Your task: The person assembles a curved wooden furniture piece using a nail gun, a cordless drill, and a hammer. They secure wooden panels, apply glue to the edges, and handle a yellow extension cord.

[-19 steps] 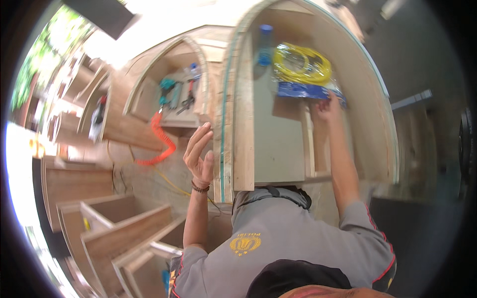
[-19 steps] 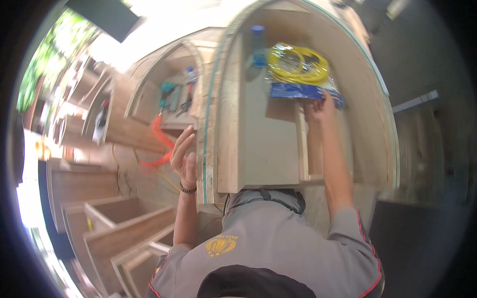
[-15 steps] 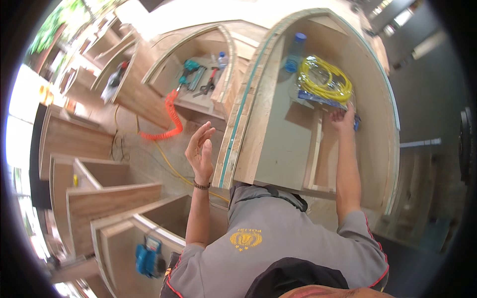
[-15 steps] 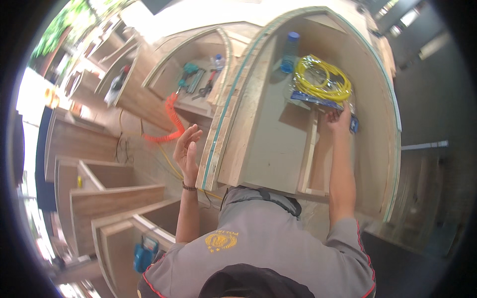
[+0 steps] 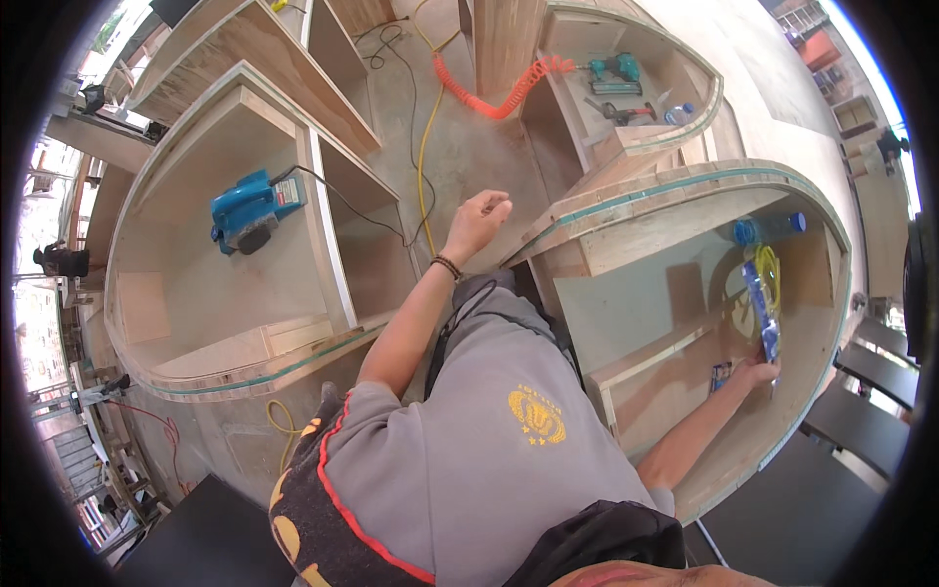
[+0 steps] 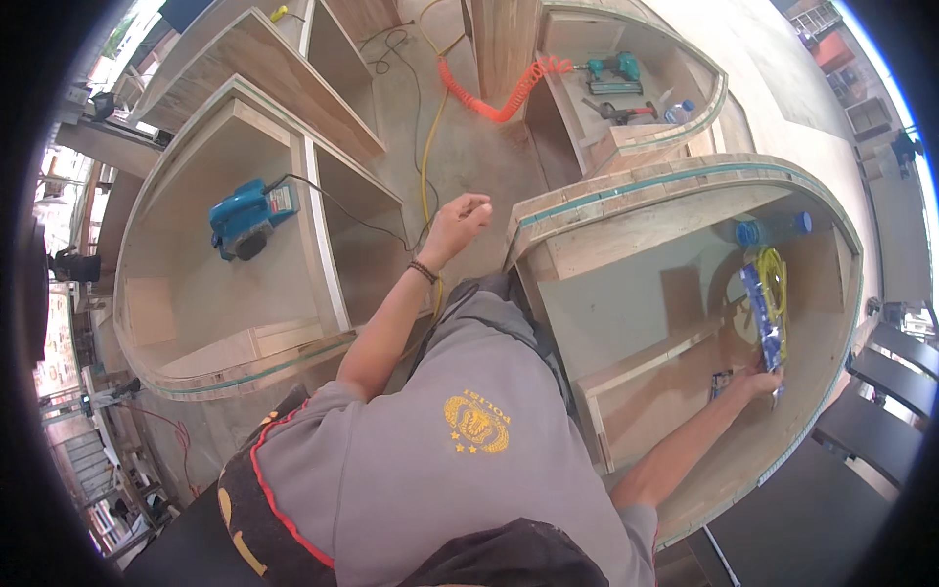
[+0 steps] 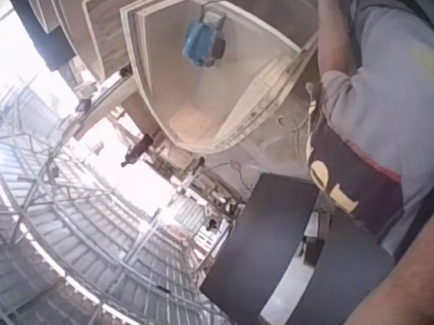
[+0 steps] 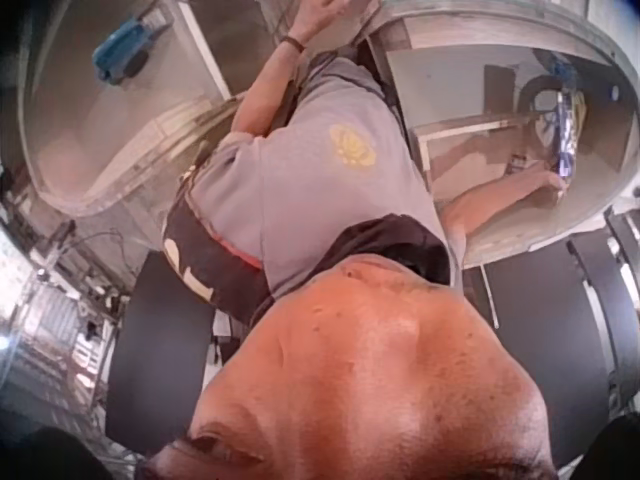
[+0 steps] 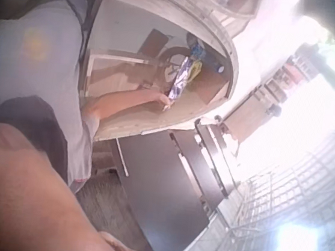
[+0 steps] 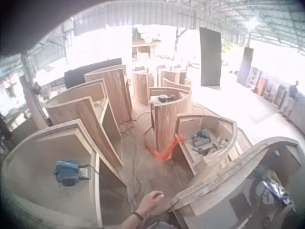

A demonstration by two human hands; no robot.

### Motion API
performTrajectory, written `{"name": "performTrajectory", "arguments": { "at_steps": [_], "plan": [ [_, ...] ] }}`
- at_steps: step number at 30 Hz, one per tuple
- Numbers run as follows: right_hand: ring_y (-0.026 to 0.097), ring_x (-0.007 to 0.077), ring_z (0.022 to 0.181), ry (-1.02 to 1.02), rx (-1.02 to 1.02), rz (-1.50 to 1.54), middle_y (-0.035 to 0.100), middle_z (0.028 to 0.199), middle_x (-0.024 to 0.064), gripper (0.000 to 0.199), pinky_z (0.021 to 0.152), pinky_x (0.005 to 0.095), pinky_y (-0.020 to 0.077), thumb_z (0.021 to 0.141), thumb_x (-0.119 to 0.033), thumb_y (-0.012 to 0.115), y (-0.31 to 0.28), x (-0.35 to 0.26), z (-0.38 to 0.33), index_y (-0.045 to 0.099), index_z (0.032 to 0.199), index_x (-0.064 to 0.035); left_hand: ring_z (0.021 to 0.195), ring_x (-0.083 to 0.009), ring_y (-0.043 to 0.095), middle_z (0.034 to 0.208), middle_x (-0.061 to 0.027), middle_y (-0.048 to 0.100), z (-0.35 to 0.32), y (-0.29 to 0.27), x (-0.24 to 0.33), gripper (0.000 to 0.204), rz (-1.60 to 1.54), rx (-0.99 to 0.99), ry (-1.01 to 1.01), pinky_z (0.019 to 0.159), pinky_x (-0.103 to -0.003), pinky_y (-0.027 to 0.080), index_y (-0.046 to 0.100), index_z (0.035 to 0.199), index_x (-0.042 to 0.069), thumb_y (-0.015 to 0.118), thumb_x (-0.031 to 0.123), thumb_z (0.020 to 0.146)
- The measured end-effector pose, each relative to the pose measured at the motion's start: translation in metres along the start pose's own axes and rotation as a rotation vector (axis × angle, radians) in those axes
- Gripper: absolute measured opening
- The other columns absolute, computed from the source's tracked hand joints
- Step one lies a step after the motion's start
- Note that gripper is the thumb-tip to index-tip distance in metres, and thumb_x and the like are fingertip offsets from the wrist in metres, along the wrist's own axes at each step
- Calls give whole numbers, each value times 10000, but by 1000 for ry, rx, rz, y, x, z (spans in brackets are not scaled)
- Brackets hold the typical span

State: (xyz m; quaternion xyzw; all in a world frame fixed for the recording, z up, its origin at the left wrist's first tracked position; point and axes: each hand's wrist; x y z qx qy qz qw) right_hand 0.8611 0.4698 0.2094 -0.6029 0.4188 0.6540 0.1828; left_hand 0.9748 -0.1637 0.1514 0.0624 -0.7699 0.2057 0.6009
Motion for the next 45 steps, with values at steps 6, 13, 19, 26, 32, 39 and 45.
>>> {"name": "performTrajectory", "arguments": {
  "at_steps": [6, 13, 19, 26, 32, 39, 45],
  "plan": [
    [665, 422, 1089, -309, -243, 157, 615, 1203, 316, 455, 951, 492, 605, 997, -161, 341, 23, -90, 122, 523, 1210, 197, 950, -231, 728, 1038, -140, 756, -38, 3, -75, 331, 120, -209, -110, 838, -347, 557, 717, 1127, 39, 670, 311, 945],
    [687, 306, 1040, -330, -275, 385, 675, 1116, 179, 333, 874, 464, 610, 1015, -192, 438, 39, -158, 98, 581, 1169, 66, 901, -180, 706, 984, -132, 751, -42, 17, -105, 312, 126, -263, -163, 807, -301, 544, 702, 1123, -22, 661, 245, 968],
    [692, 274, 1015, -590, -201, 466, 682, 1111, 150, 353, 849, 400, 592, 998, -240, 511, 61, -227, -45, 599, 1182, 48, 1024, -290, 709, 1063, -214, 738, -47, 3, -85, 415, 475, -607, -53, 892, -393, 532, 693, 1113, -35, 559, 347, 1021],
    [711, 277, 955, -806, -366, 442, 704, 1097, 192, 378, 825, 411, 599, 991, -228, 521, 6, -284, -155, 629, 1205, 64, 1189, -407, 619, 1205, -265, 673, -59, 39, 53, 489, 788, -1130, 186, 1021, -458, 478, 642, 1291, 33, 508, 404, 1002],
    [697, 268, 937, -873, -330, 346, 694, 1074, 186, 425, 816, 406, 581, 984, -290, 504, -21, -288, -235, 627, 1189, 62, 1195, -292, 633, 1278, -183, 665, -81, 94, 150, 597, 322, -1559, 269, 1034, -400, 482, 569, 1388, 39, 574, 490, 997],
    [680, 258, 917, -774, -468, 368, 683, 1047, 179, 485, 806, 401, 560, 977, -362, 485, 13, -238, -300, 624, 1170, 61, 1357, -334, 485, 1509, -177, 469, -94, 177, 132, 935, -338, -1789, -180, 1132, -478, 381, 315, 1572, 75, 421, 758, 943],
    [665, 250, 899, -810, -376, 167, 673, 1023, 173, 538, 797, 396, 542, 971, -424, 469, 10, -235, -384, 621, 1154, 59, 1388, -316, 456, 1542, -110, 447, -119, 193, 55, 915, -377, -1892, -814, 1145, -532, 388, 339, 1551, 111, 459, 765, 922]
  ]
}}
Point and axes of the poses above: each hand's wrist, its own z-axis towards the middle knuckle, its own y-axis out of the palm, x = y × z
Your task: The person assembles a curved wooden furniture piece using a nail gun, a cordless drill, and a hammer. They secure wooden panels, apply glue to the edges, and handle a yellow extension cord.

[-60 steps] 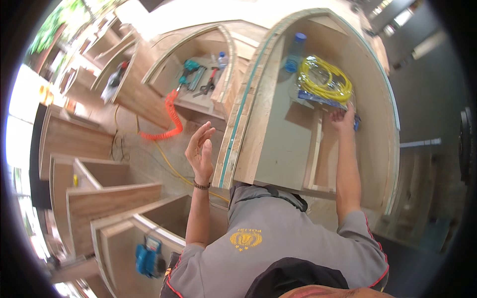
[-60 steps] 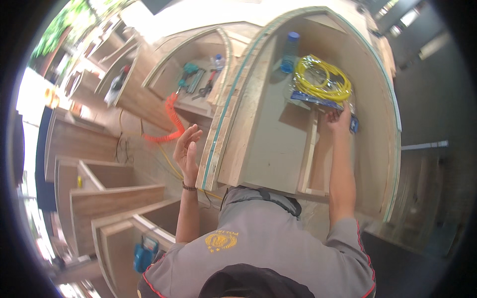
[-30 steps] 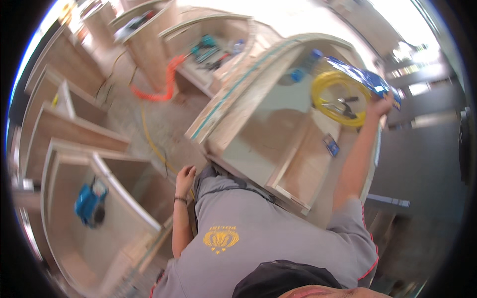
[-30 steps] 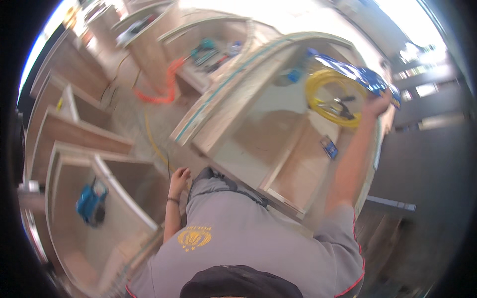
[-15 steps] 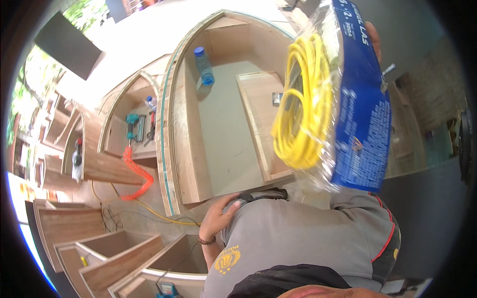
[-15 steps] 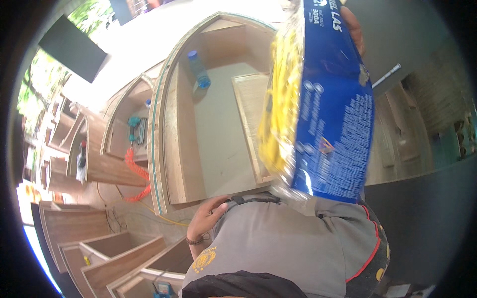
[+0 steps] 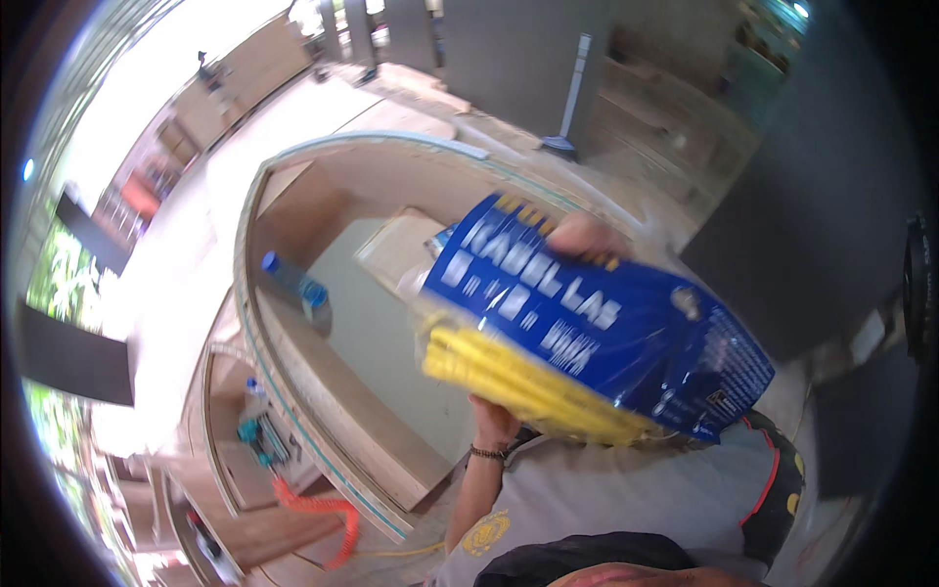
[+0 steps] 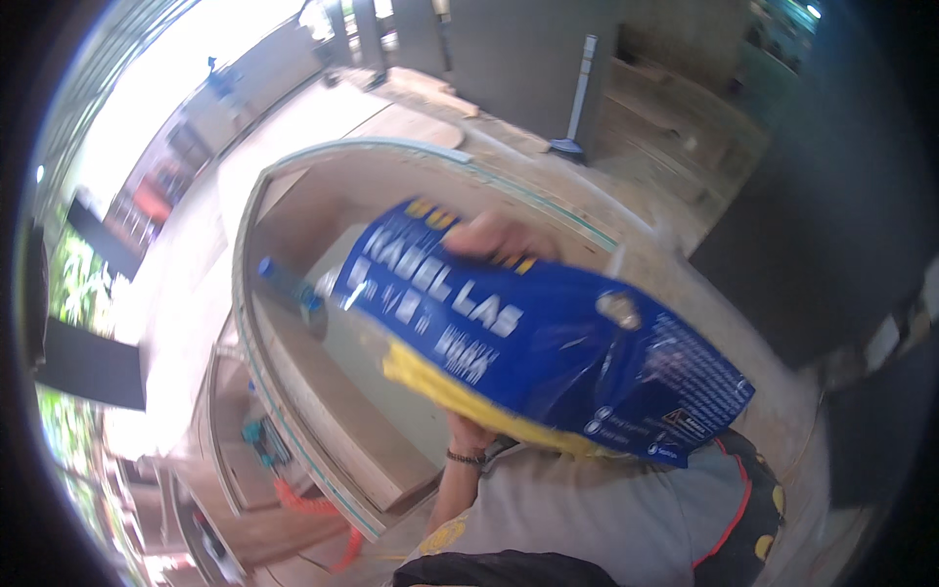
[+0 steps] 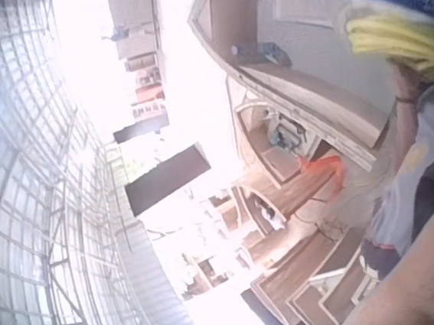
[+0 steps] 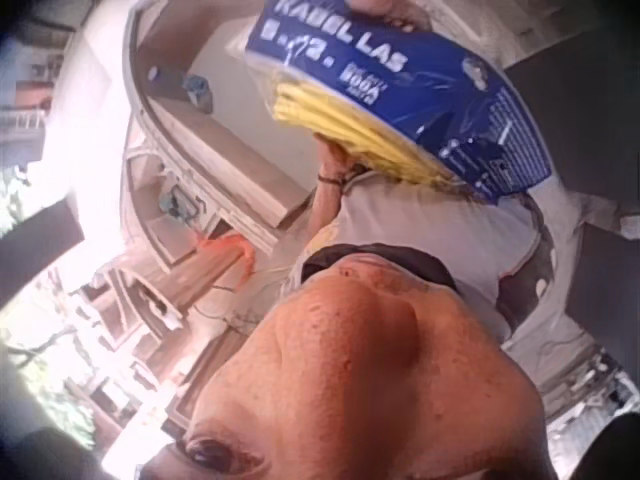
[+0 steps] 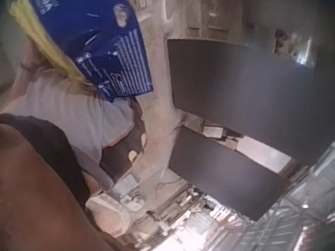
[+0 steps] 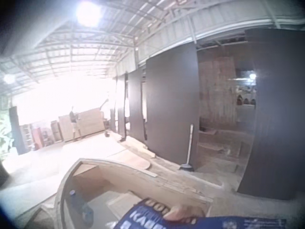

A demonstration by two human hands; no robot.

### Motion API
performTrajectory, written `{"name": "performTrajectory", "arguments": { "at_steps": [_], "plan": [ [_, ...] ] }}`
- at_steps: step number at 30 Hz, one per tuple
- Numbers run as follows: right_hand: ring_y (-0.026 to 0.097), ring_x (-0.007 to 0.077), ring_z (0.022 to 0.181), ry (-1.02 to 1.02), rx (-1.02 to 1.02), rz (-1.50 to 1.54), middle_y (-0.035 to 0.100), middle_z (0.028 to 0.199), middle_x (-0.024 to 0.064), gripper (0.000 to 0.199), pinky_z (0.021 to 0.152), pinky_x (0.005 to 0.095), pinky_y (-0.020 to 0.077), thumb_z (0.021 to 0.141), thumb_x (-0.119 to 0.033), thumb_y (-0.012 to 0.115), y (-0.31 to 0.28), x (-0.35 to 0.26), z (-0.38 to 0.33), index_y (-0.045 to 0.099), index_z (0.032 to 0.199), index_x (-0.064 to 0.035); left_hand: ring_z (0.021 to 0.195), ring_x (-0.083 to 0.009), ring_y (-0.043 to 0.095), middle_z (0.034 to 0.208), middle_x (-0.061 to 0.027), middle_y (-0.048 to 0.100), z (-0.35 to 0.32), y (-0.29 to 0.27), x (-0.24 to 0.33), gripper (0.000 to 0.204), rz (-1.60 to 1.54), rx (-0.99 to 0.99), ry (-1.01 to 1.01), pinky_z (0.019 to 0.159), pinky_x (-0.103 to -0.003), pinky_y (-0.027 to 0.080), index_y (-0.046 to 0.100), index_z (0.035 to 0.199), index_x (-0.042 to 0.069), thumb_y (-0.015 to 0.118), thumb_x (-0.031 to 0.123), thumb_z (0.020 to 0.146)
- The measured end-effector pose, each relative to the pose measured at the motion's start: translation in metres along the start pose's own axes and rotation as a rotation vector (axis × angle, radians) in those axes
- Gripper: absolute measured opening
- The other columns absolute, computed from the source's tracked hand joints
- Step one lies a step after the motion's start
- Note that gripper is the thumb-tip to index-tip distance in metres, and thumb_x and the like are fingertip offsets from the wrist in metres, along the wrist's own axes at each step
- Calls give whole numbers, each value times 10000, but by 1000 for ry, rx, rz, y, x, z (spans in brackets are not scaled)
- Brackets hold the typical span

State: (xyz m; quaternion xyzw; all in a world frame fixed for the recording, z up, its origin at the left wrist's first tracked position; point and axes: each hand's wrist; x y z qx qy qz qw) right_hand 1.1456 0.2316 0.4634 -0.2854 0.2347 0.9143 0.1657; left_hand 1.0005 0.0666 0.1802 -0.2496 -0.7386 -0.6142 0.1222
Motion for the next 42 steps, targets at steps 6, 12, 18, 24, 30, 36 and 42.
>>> {"name": "performTrajectory", "arguments": {
  "at_steps": [6, 12, 18, 24, 30, 36, 42],
  "plan": [
    [650, 242, 881, -19, 57, -23, 664, 1000, 167, 594, 788, 391, 524, 964, -486, 453, 27, 13, -57, 618, 1138, 58, 1364, -319, 481, 1518, -115, 473, -31, -65, -16, 869, -54, 116, -209, 1133, -527, 405, 368, 1532, 107, 468, 728, 933],
    [636, 233, 864, -75, 241, -275, 654, 977, 161, 651, 779, 387, 506, 958, -548, 436, 27, -64, -131, 615, 1121, 56, 1340, -323, 505, 1493, -119, 499, -20, -61, -59, 823, -34, 6, -501, 1121, -522, 422, 398, 1513, 102, 477, 692, 944],
    [621, 225, 846, -133, 317, -327, 645, 953, 155, 709, 770, 382, 488, 952, -610, 420, 16, -60, -166, 613, 1105, 55, 1315, -327, 530, 1469, -124, 525, 1, -89, -48, 777, 9, -11, -575, 1109, -517, 439, 427, 1494, 98, 486, 655, 955],
    [607, 216, 828, -175, 390, -431, 635, 930, 149, 767, 761, 377, 470, 946, -672, 404, -42, -146, -222, 610, 1089, 53, 1291, -330, 554, 1445, -128, 551, 76, -28, -148, 732, -14, -136, -709, 1097, -512, 456, 456, 1475, 94, 495, 618, 965],
    [592, 208, 810, -219, 511, -514, 626, 907, 143, 827, 752, 373, 452, 939, -734, 388, -91, -218, -267, 607, 1073, 52, 1267, -334, 578, 1421, -133, 577, 166, 69, -256, 687, -93, -313, -860, 1085, -507, 473, 486, 1456, 89, 504, 581, 976],
    [561, 180, 740, -7, 981, -865, 600, 825, 97, 912, 692, 353, 420, 890, -831, 388, -123, -275, -298, 630, 953, 46, 1251, -331, 594, 1414, -147, 579, 212, 149, -309, 760, -58, -319, -942, 1098, -484, 469, 472, 1447, 43, 736, 381, 819],
    [650, 203, 942, 218, 1245, -741, 680, 1103, 151, 822, 833, 317, 503, 888, -638, 609, -179, -340, -328, 608, 1229, 109, 1203, -292, 598, 1311, -112, 601, 290, 169, -344, 741, 26, -273, -880, 1078, -470, 487, 473, 1418, 59, 780, 303, 790]
  ]
}}
Point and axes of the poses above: each hand's wrist, its own z-axis towards the middle knuckle, its own y-axis out of the palm, x = y × z
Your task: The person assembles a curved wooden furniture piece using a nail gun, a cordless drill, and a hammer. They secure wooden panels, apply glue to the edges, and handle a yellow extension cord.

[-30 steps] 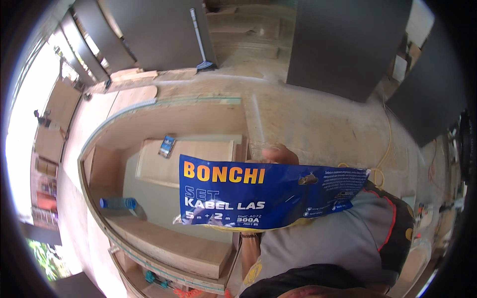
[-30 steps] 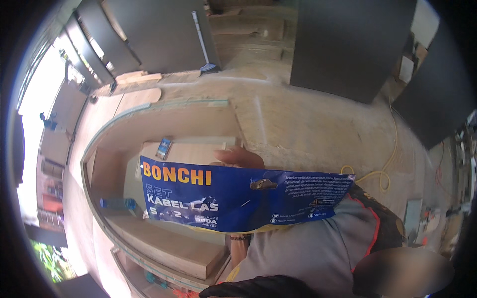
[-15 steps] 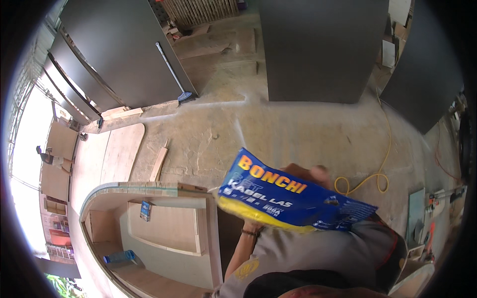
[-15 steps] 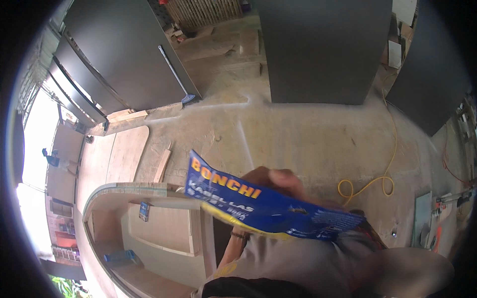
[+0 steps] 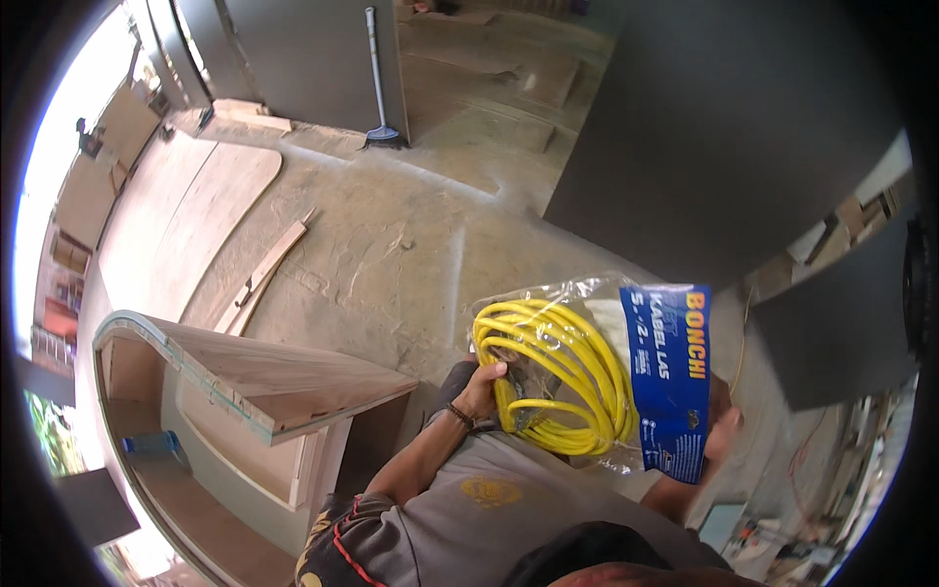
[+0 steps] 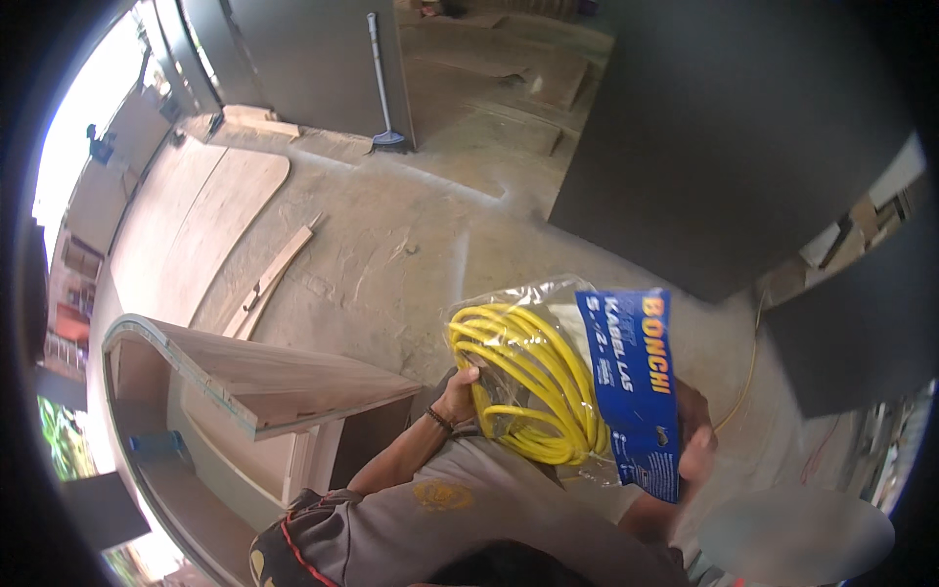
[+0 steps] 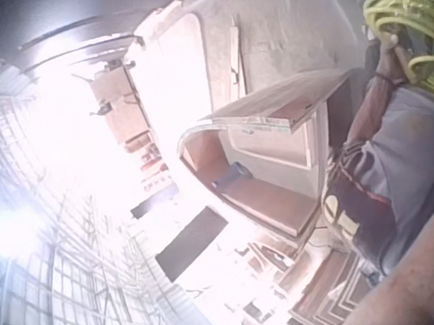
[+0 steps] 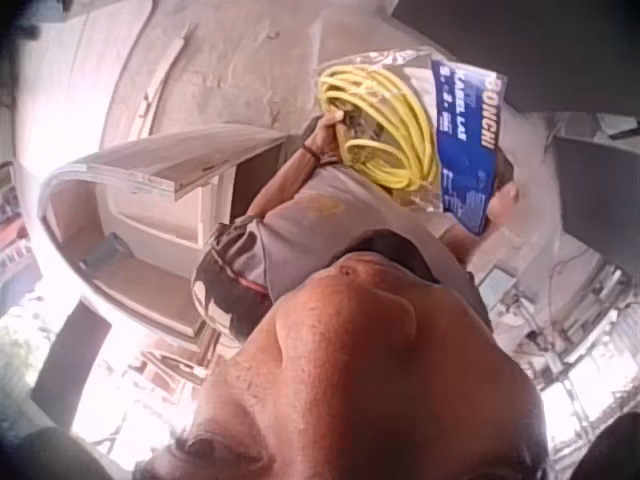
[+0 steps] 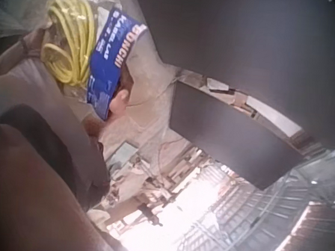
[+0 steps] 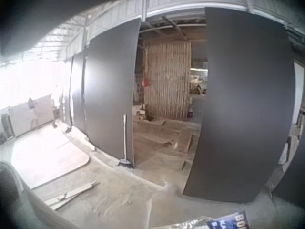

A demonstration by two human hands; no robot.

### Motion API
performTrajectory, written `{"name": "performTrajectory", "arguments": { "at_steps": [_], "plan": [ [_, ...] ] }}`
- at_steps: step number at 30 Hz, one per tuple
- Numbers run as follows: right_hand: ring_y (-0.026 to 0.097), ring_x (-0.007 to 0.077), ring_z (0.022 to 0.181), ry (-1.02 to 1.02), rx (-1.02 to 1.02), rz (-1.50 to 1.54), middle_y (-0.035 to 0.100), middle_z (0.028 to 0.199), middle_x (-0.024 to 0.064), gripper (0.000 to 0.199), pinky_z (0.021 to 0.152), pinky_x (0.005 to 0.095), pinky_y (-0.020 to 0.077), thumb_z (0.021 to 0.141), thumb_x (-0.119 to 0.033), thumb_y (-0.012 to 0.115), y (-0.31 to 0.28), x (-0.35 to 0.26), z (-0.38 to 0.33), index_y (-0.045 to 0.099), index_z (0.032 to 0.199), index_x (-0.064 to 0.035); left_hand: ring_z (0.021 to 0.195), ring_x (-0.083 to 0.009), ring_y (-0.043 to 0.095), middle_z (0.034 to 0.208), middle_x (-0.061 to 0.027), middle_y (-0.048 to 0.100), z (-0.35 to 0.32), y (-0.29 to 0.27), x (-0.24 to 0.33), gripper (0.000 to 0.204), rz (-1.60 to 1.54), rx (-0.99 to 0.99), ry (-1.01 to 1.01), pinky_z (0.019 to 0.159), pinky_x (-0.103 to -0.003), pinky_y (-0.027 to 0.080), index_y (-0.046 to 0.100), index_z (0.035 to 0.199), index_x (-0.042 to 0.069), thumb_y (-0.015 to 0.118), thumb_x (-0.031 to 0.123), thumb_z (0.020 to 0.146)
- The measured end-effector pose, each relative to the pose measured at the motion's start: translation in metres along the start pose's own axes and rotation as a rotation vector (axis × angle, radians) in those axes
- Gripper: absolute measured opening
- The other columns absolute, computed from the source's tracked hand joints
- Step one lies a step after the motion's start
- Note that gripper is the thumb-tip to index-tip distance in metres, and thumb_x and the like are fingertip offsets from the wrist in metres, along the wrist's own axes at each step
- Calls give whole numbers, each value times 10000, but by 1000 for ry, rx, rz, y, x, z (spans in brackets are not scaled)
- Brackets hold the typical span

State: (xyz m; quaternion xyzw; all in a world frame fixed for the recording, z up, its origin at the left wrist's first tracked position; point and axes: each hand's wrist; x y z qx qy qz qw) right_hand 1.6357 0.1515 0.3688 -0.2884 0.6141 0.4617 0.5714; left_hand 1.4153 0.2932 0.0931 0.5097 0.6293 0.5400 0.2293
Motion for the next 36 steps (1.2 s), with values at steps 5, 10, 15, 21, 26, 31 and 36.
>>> {"name": "performTrajectory", "arguments": {
  "at_steps": [5, 10, 15, 21, 26, 31, 36],
  "plan": [
    [647, 151, 936, 333, -195, -475, 725, 1068, 116, 479, 834, 315, 510, 943, -325, 670, 1, -44, -28, 658, 1220, 66, 1207, -288, 581, 1298, -109, 587, -21, -10, -5, 742, -7, -11, 98, 1092, -470, 471, 453, 1423, 66, 761, 278, 781],
    [634, 101, 876, 340, -123, -650, 743, 976, 69, 289, 798, 298, 510, 977, -206, 629, 15, -53, -22, 707, 1134, 24, 1156, -236, 586, 1234, -77, 608, 3, -13, 2, 655, 13, -40, 172, 1002, -419, 504, 518, 1356, 74, 760, 263, 778],
    [738, 249, 726, 28, -148, -980, 741, 828, 175, 247, 679, 353, 548, 943, -209, 660, 73, -96, -23, 723, 1014, 19, 1053, -219, 624, 1156, -71, 638, -51, 47, 41, 584, 79, 14, 202, 976, -385, 511, 560, 1313, 74, 766, 296, 813],
    [708, 162, 793, 236, -135, -769, 756, 885, 104, 282, 748, 337, 540, 926, -252, 697, 87, -126, -17, 726, 1045, 3, 1065, -284, 642, 1183, -124, 627, -109, 115, 77, 657, 135, 9, 302, 931, -461, 551, 528, 1324, 37, 744, 416, 833],
    [628, 184, 1063, 300, -187, -321, 664, 1183, 99, 505, 980, 357, 478, 879, -155, 718, 72, -140, -102, 550, 1328, 5, 1169, -279, 634, 1311, -124, 635, -149, 53, 22, 736, 33, -132, 203, 1028, -452, 516, 510, 1421, 54, 763, 408, 827],
    [643, 204, 1075, 368, -294, -406, 680, 1164, 112, 572, 987, 361, 487, 835, -179, 799, 31, -116, -66, 542, 1313, 4, 1187, -279, 629, 1312, -133, 632, -117, 42, 18, 685, 36, -102, 335, 1052, -440, 507, 517, 1412, 43, 726, 400, 866],
    [693, 193, 952, 109, -283, -614, 729, 1043, 99, 441, 902, 347, 528, 866, -219, 801, 37, -119, -58, 627, 1199, 12, 1215, -243, 602, 1342, -99, 605, -127, 57, 31, 688, 184, -89, 392, 1069, -413, 480, 494, 1431, 57, 704, 444, 901]
  ]
}}
Point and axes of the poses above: each hand's wrist, its own z-axis towards the middle knuckle, its own y-axis out of the palm, x = y × z
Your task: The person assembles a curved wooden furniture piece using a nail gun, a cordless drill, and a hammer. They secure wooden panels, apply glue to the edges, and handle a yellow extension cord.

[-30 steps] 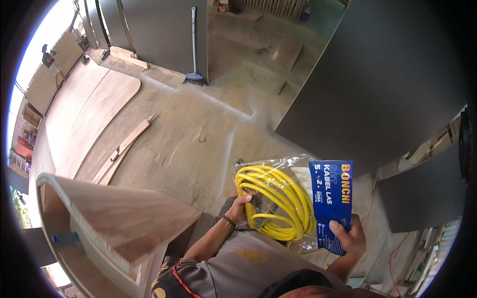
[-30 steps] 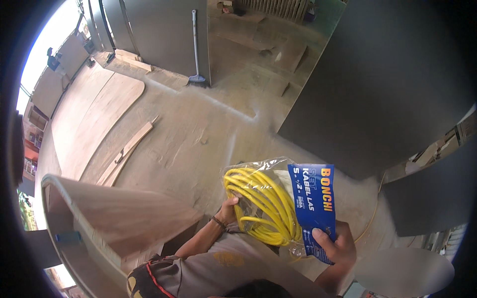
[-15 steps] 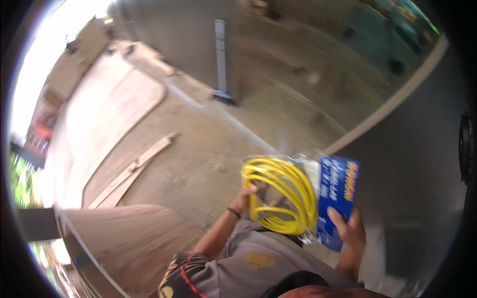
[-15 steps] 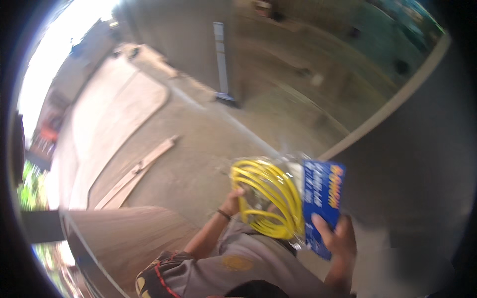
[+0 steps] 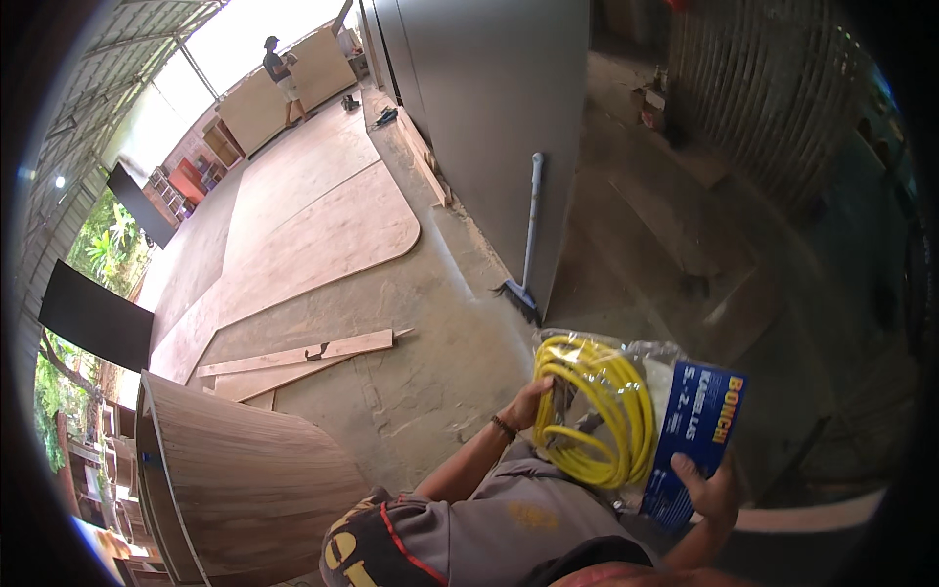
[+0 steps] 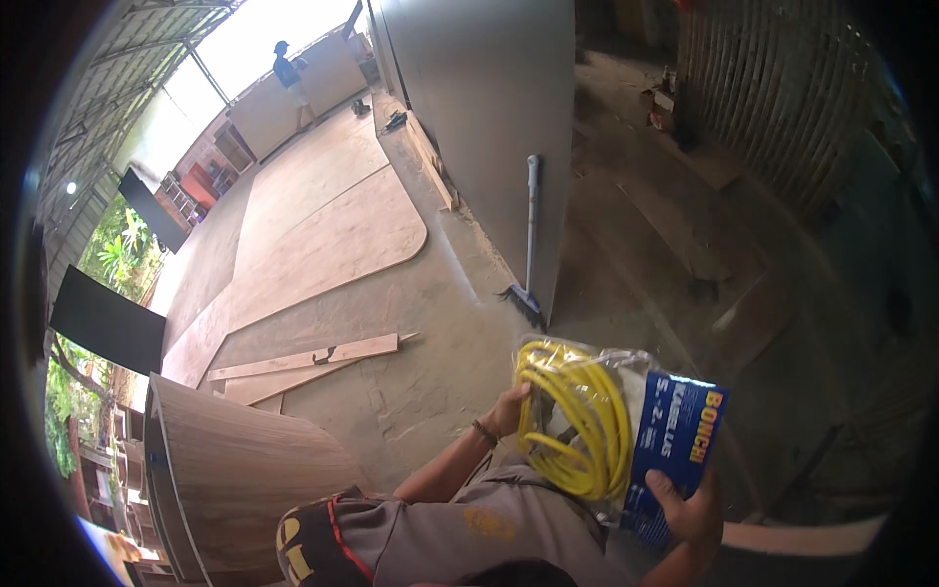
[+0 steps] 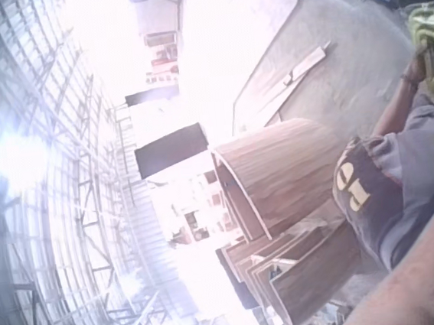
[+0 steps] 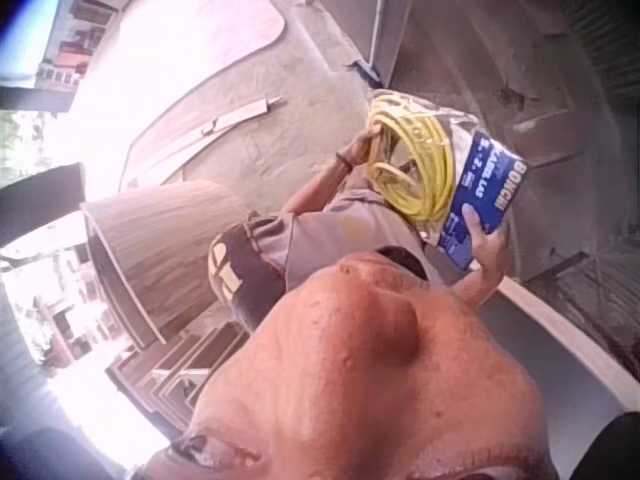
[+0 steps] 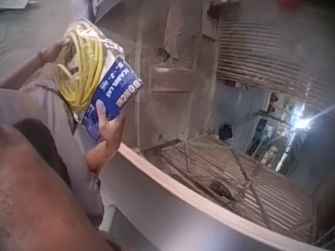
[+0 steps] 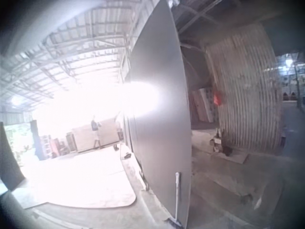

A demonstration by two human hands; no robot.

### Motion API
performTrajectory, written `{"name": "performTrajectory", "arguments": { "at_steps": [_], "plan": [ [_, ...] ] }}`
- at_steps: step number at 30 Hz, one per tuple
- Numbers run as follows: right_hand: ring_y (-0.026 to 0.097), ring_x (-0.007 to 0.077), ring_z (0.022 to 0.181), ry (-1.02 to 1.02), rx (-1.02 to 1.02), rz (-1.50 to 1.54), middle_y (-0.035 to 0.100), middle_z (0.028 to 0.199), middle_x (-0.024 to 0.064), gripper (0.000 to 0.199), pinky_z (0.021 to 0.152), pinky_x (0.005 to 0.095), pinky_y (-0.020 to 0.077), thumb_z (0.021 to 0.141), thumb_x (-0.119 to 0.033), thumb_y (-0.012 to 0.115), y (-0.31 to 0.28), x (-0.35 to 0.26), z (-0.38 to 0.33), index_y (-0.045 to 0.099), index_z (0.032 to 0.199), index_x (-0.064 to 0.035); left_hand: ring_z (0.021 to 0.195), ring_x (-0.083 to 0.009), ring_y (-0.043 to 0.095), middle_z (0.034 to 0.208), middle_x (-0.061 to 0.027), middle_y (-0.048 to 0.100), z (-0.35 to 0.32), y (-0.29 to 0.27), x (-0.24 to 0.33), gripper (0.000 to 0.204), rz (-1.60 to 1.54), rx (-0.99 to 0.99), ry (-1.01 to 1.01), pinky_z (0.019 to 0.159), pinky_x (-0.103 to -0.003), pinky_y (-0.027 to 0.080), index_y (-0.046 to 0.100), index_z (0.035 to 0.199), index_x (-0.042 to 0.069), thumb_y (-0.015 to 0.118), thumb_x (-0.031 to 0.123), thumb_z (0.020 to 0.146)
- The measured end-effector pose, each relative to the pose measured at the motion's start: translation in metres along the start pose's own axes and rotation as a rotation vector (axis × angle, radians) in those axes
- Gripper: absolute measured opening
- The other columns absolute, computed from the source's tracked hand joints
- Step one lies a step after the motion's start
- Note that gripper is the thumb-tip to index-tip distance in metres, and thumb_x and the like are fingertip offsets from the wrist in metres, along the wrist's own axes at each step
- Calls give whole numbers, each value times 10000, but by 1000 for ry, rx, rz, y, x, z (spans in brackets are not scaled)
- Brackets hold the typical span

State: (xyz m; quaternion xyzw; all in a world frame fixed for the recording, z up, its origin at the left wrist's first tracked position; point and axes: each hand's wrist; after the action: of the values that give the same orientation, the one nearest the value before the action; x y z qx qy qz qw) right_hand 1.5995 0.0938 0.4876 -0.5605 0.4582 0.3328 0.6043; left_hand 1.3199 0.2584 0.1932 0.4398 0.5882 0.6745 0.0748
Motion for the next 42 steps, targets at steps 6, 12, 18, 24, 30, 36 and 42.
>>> {"name": "performTrajectory", "arguments": {
  "at_steps": [6, 12, 18, 24, 30, 36, 42],
  "plan": [
    [722, 289, 911, 87, 84, -336, 733, 1000, 187, 518, 820, 399, 546, 874, -440, 783, -4, -22, -18, 688, 1084, 23, 1149, -191, 614, 1288, -57, 615, -14, 71, 27, 687, 597, 323, 44, 997, -361, 487, 490, 1438, 88, 704, 503, 935],
    [706, 441, 821, 198, -39, -810, 665, 793, 327, 558, 707, 504, 532, 922, -444, 676, 17, 54, -4, 695, 842, 108, 1122, -236, 668, 1265, -123, 656, -29, 36, 6, 579, 588, 437, -91, 909, -355, 546, 549, 1397, 45, 666, 429, 980],
    [707, 400, 901, 424, -262, -1137, 722, 900, 221, 431, 804, 501, 533, 902, -445, 706, 2, 226, -28, 754, 930, -18, 929, -186, 732, 1092, -76, 722, -42, -17, 15, 472, 622, 630, -265, 721, -291, 533, 614, 1298, 65, 657, 410, 980],
    [708, 394, 932, 714, -290, -1051, 727, 944, 218, 451, 825, 487, 546, 898, -463, 698, -56, 195, -37, 751, 928, -16, 868, -147, 705, 1019, -59, 708, 25, 8, 91, 417, 729, 629, -175, 696, -274, 518, 653, 1229, 63, 666, 397, 980],
    [705, 405, 967, 869, -284, -918, 721, 987, 246, 506, 846, 501, 544, 876, -496, 702, -78, 173, -44, 738, 941, 4, 891, -164, 701, 1050, -89, 709, 33, 44, 122, 479, 915, 595, -116, 740, -298, 526, 646, 1239, 22, 662, 425, 980],
    [688, 434, 1007, 677, -269, -886, 712, 1031, 270, 519, 890, 510, 536, 883, -476, 689, -142, 304, 249, 707, 1070, 8, 892, -183, 702, 1042, -123, 725, 196, -40, 106, 500, 1032, 744, -283, 773, -302, 540, 658, 1201, -26, 674, 416, 966],
    [704, 420, 985, 572, -421, -1009, 724, 1030, 248, 479, 872, 524, 542, 926, -454, 642, -190, 328, 521, 729, 1066, -4, 811, -163, 701, 975, -61, 704, 180, -48, 62, 454, 911, 1045, -521, 603, -260, 505, 647, 1190, 29, 700, 414, 955]
  ]
}}
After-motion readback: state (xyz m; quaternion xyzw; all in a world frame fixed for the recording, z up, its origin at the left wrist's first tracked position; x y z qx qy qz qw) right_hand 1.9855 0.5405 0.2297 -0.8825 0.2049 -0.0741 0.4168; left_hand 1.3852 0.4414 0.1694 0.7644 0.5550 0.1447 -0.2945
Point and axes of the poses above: each hand's wrist, its own z-axis towards the middle knuckle, its own y-axis out of the palm, x = y × z
